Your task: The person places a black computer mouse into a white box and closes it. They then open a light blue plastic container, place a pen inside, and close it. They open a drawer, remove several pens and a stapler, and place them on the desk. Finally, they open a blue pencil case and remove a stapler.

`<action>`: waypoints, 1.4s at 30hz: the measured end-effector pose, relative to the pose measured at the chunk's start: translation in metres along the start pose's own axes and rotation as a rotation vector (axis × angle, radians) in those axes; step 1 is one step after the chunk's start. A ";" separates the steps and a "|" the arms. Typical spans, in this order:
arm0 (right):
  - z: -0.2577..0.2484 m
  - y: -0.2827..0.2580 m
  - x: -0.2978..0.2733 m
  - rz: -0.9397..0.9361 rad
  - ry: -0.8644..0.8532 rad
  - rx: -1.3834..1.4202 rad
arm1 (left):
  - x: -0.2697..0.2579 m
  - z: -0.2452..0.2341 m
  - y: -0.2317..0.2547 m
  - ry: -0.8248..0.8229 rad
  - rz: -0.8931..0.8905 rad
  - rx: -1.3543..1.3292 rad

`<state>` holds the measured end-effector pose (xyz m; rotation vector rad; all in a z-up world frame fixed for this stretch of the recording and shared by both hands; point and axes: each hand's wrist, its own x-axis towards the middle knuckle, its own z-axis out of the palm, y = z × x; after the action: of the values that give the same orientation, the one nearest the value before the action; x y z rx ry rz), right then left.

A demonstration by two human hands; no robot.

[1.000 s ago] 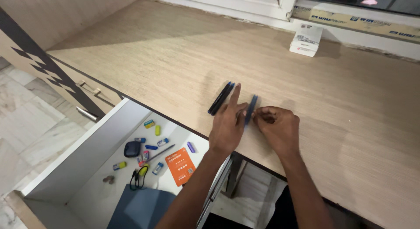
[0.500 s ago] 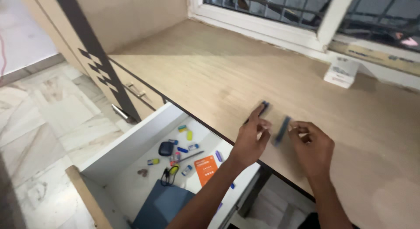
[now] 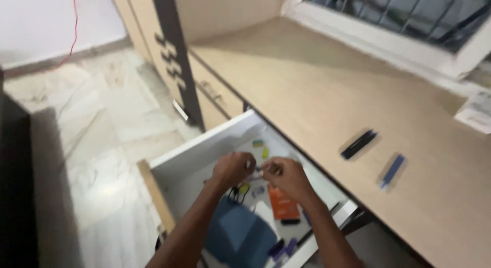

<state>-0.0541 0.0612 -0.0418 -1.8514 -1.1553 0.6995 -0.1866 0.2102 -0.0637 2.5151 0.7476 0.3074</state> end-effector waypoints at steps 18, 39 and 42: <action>0.022 -0.004 0.014 0.358 0.104 -0.211 | 0.015 0.050 -0.011 -0.071 -0.105 0.304; 0.019 -0.021 -0.020 0.110 0.224 0.415 | -0.018 -0.013 -0.016 -0.038 -0.096 -0.174; -0.002 -0.020 -0.033 0.083 0.236 0.336 | -0.018 -0.009 -0.006 -0.120 -0.085 -0.178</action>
<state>-0.0754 0.0357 -0.0221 -1.6508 -0.7617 0.6564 -0.2076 0.2084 -0.0605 2.3048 0.7434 0.1837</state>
